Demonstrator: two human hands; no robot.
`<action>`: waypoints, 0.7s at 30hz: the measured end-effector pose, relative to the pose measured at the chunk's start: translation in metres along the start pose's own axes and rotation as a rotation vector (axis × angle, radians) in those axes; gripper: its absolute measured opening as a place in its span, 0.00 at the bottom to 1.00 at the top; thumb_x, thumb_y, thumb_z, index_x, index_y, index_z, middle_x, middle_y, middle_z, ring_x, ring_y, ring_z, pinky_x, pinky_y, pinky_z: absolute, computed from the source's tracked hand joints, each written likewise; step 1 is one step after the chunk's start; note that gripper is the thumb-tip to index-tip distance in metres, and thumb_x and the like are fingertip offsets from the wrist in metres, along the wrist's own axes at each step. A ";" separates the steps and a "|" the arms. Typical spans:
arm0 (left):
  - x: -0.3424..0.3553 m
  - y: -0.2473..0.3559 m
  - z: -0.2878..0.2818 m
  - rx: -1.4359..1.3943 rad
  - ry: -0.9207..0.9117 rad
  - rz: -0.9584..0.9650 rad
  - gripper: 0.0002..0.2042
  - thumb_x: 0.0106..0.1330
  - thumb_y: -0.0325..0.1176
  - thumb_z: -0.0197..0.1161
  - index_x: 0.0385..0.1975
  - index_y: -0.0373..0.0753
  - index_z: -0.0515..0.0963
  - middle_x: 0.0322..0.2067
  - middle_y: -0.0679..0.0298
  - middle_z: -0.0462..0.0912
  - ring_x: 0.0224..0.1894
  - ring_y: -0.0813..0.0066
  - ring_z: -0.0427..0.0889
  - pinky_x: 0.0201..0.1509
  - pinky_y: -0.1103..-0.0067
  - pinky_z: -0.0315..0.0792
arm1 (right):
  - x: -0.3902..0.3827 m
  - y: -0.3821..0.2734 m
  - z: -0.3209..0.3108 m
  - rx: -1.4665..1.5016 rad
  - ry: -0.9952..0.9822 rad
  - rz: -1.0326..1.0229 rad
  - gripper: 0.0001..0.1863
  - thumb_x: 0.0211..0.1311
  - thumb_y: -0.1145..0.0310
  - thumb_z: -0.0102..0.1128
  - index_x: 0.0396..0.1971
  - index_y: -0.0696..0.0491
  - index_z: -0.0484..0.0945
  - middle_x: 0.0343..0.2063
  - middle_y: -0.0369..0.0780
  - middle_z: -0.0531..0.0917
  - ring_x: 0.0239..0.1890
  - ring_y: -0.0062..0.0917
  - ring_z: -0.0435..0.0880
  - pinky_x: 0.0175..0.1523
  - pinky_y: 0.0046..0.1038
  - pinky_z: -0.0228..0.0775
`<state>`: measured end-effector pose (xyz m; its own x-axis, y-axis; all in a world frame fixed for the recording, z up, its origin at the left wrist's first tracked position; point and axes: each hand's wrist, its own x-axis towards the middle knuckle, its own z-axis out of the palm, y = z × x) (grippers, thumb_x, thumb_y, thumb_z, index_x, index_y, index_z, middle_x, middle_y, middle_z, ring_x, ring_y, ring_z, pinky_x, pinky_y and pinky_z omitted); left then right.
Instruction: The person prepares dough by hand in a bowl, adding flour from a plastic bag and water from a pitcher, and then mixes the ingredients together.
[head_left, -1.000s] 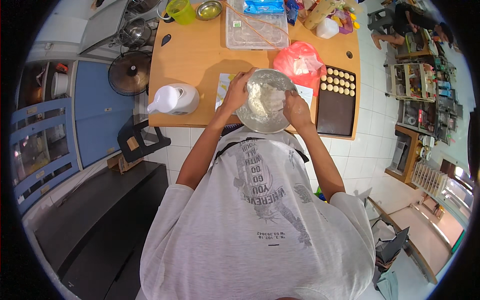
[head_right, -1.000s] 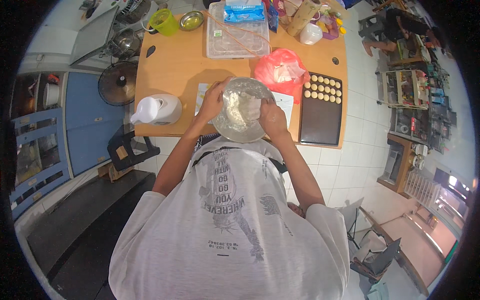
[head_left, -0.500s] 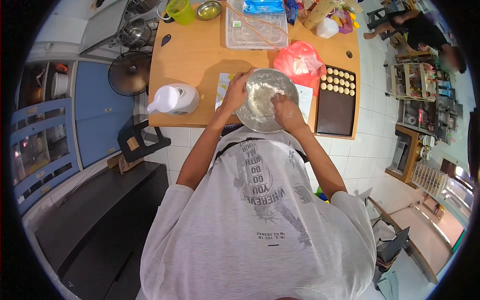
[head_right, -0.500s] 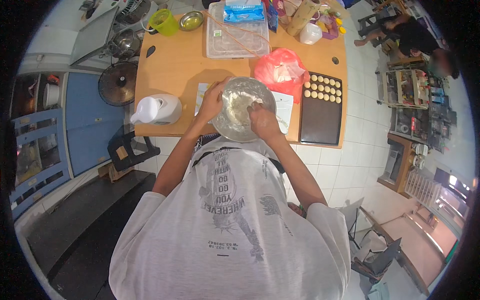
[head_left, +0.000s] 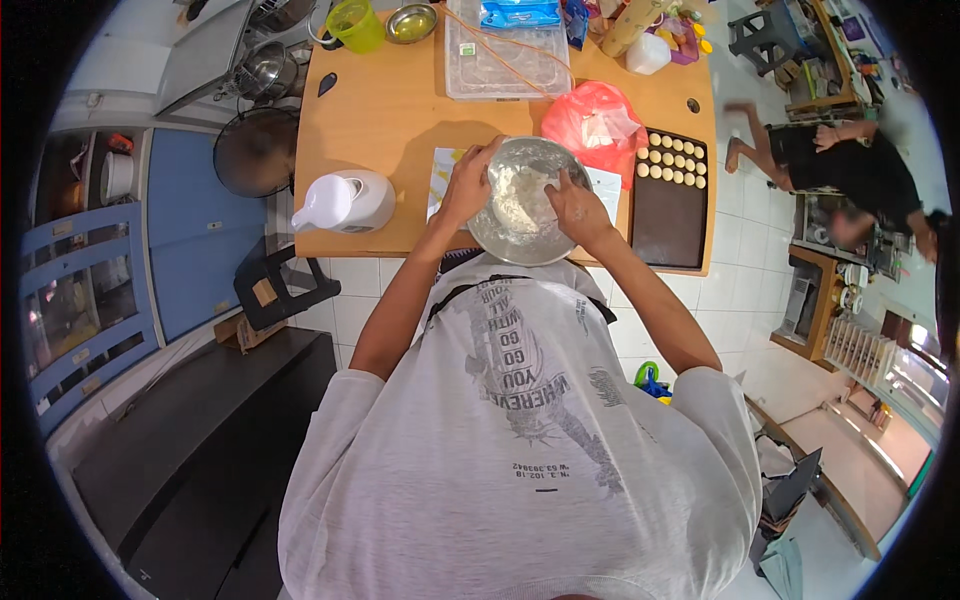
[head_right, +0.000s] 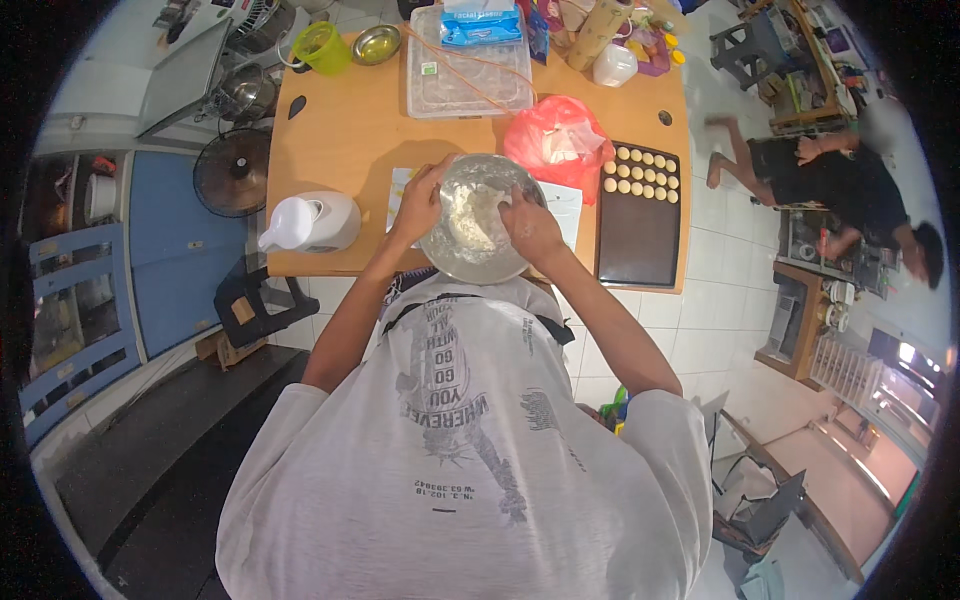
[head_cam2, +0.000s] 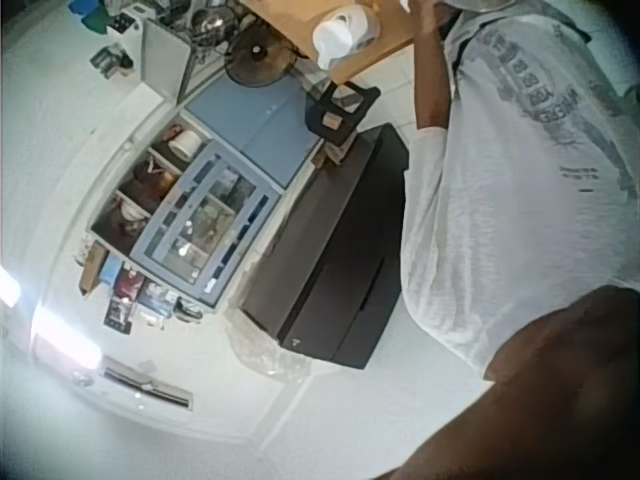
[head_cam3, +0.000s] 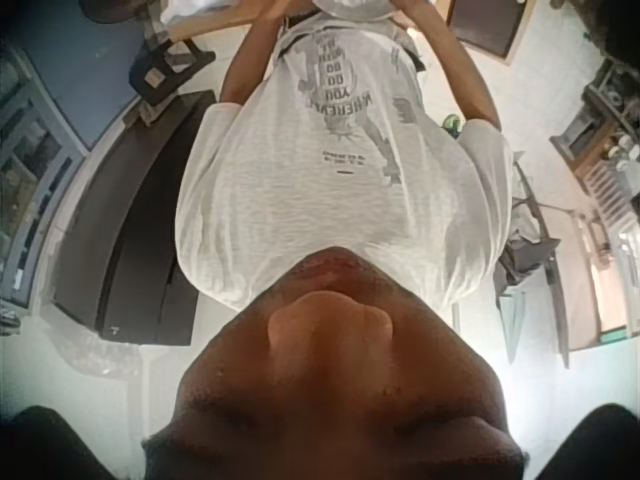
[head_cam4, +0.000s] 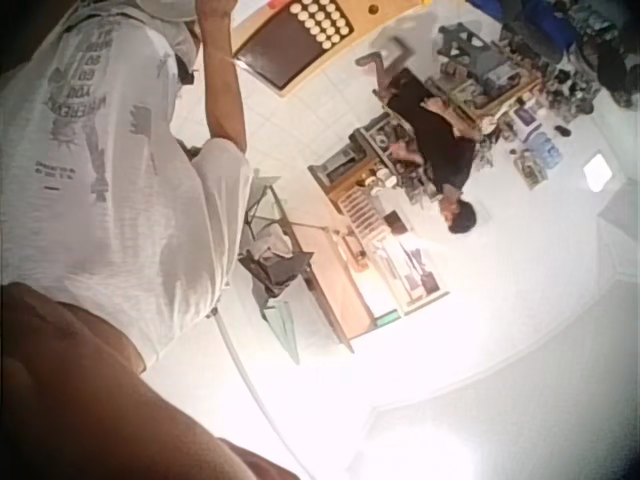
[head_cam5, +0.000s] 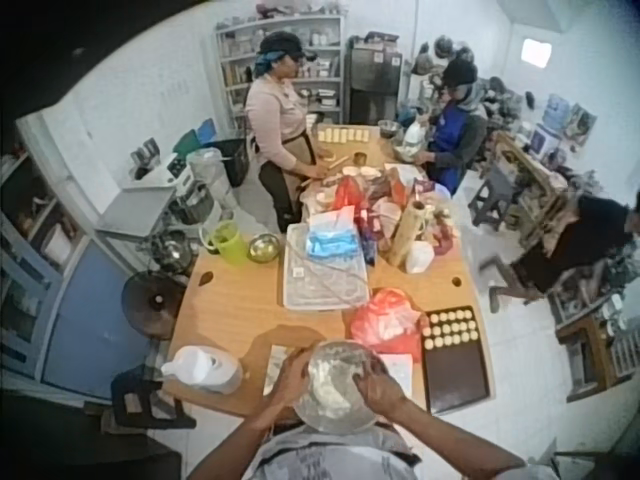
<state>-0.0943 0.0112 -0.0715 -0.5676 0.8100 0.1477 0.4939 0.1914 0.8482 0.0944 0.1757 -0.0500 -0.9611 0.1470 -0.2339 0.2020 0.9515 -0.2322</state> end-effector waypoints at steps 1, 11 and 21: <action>0.000 0.000 0.000 -0.006 0.010 0.017 0.36 0.56 0.09 0.50 0.69 0.39 0.72 0.45 0.45 0.80 0.49 0.44 0.81 0.53 0.61 0.75 | 0.003 0.004 0.004 -0.033 0.034 -0.042 0.24 0.56 0.78 0.57 0.56 0.60 0.77 0.61 0.65 0.74 0.50 0.51 0.85 0.53 0.41 0.81; 0.001 -0.003 0.002 -0.011 0.035 0.055 0.36 0.56 0.09 0.51 0.69 0.39 0.72 0.44 0.46 0.80 0.48 0.46 0.81 0.54 0.62 0.75 | 0.017 0.027 -0.001 -0.067 0.011 -0.170 0.20 0.58 0.73 0.62 0.52 0.60 0.79 0.56 0.58 0.80 0.48 0.48 0.86 0.55 0.42 0.80; 0.001 -0.001 0.002 -0.006 0.038 0.048 0.35 0.59 0.10 0.51 0.69 0.40 0.72 0.46 0.46 0.80 0.50 0.45 0.81 0.55 0.61 0.74 | 0.020 0.015 -0.076 0.276 0.128 -0.270 0.19 0.54 0.75 0.64 0.48 0.57 0.82 0.40 0.50 0.87 0.45 0.44 0.87 0.49 0.44 0.80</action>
<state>-0.0940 0.0129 -0.0733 -0.5676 0.7967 0.2074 0.5175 0.1493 0.8425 0.0633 0.2134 0.0138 -0.9987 -0.0492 -0.0139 -0.0349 0.8545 -0.5183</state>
